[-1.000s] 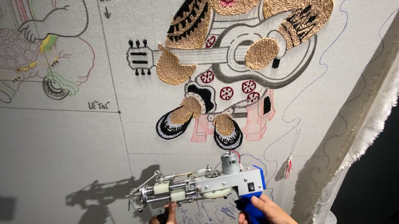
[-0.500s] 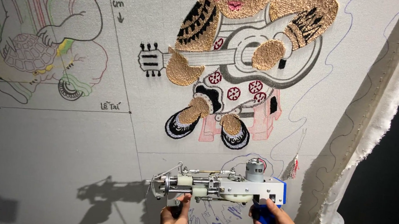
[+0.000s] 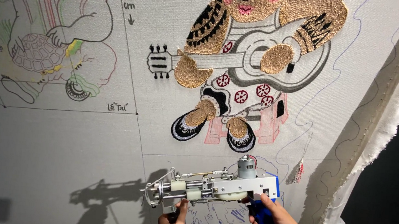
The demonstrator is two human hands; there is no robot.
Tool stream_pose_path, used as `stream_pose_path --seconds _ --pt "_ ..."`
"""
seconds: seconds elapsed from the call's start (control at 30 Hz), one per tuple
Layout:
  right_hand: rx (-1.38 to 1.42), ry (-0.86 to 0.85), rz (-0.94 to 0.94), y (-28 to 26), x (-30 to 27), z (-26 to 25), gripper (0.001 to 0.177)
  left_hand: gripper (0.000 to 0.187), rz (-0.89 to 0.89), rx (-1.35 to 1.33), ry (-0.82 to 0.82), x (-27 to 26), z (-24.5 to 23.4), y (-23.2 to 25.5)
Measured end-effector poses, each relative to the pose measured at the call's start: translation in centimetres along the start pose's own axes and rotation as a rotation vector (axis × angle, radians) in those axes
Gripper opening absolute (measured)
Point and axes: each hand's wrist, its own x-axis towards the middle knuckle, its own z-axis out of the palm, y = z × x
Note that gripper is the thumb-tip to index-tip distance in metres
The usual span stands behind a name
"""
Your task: Using a tufting gun to create a rug on a vertical canvas frame following a pre-drawn cartoon design.
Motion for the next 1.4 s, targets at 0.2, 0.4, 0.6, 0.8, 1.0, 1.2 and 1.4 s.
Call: stream_pose_path --seconds 0.2,0.4,0.6,0.8,1.0,1.2,1.4 --pt "0.096 0.009 0.213 -0.5 -0.5 1.6 0.07 0.042 -0.038 0.029 0.071 2.0 -0.7 -0.7" --pt "0.181 -0.265 0.24 3.1 1.0 -1.3 0.08 0.04 -0.229 0.11 -0.061 4.0 -0.9 -0.6" --pt "0.222 -0.332 0.151 3.5 0.4 -3.0 0.075 0.042 -0.28 -0.017 -0.214 2.8 2.1 1.1" --pt "0.172 -0.004 0.007 1.3 -2.2 -2.1 0.072 0.043 -0.08 -0.007 -0.545 -1.0 2.8 12.1" --pt "0.161 0.328 -0.156 -0.6 -4.0 -1.1 0.07 0.04 0.104 -0.087 -0.798 -0.5 6.7 16.9" --pt "0.18 0.481 -0.299 -2.5 -5.3 1.1 0.063 0.039 0.163 -0.04 -0.91 0.5 10.4 20.6" --pt "0.121 0.594 -0.362 -2.4 -6.0 0.7 0.065 0.037 0.121 -0.177 -1.042 0.5 11.6 21.4"
